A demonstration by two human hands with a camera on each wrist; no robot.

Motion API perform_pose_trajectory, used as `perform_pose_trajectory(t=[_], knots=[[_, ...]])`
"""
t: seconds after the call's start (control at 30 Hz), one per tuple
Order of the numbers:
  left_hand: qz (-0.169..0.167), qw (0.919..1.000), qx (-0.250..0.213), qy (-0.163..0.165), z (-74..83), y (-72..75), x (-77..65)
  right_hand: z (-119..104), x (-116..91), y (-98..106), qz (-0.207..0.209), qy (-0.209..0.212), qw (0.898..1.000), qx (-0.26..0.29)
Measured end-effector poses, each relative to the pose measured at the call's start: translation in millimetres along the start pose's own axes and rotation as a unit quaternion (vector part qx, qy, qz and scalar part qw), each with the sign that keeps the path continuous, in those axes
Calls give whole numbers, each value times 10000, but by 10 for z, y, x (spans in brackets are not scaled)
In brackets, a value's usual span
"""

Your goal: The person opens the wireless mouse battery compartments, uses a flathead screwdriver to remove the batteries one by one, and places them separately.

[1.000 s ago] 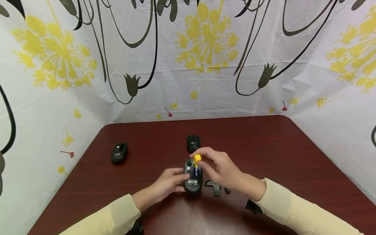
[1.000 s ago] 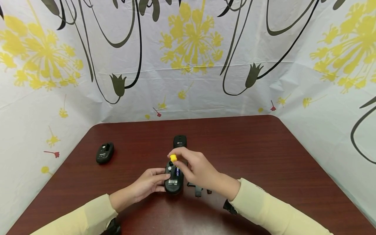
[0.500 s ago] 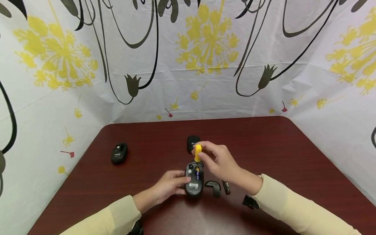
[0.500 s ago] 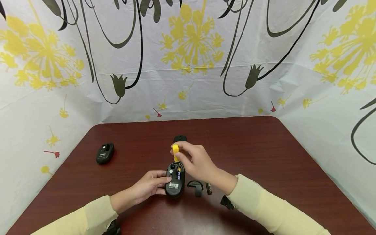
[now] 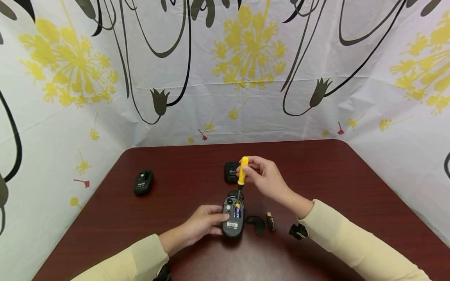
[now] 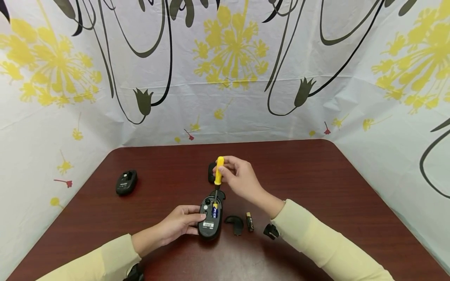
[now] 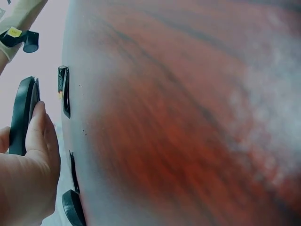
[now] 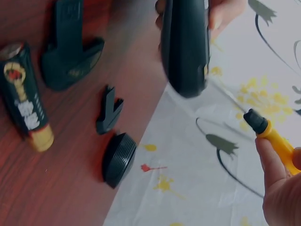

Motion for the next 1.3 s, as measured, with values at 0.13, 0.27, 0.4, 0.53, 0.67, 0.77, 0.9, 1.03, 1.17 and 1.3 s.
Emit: perform_pose_trajectory(t=[0.13, 0.27, 0.4, 0.53, 0.67, 0.77, 0.9, 1.03, 1.17, 1.3], knots=[[-22, 10000, -30, 17, 5, -10, -8, 134, 70, 72, 28, -373, 9986, 369], [-32, 10000, -46, -5, 17, -13, -5, 372, 153, 144, 116, -795, 9938, 775], [-41, 10000, -14, -16, 23, -11, 3, 550, 202, 192, 189, -1168, 9873, 1057], [-81, 10000, 39, 29, 17, -12, 1, 625, 215, 204, 202, -1368, 9840, 1127], [-114, 9999, 68, 45, 17, -13, 1, 709, 229, 216, 217, -1561, 9801, 1205], [-127, 9999, 69, 33, 23, -16, 0, 768, 235, 225, 223, -1752, 9761, 1268], [-144, 9999, 59, 51, 28, -22, -5, 832, 230, 231, 255, -2052, 9690, 1350], [-154, 9998, 53, 79, 29, -25, -11, 885, 219, 225, 281, -2354, 9608, 1436], [-169, 9998, 55, 88, 29, -25, -13, 936, 207, 218, 285, -2590, 9534, 1522], [-209, 9998, 20, 37, 30, -33, -8, 982, 194, 213, 256, -2727, 9476, 1646]])
Point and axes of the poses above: each hand's wrist, its own x-axis towards the middle knuckle, its own y-axis out of the back of the hand, z = x × y, the point moved 5 cm from there along x, towards the middle knuckle
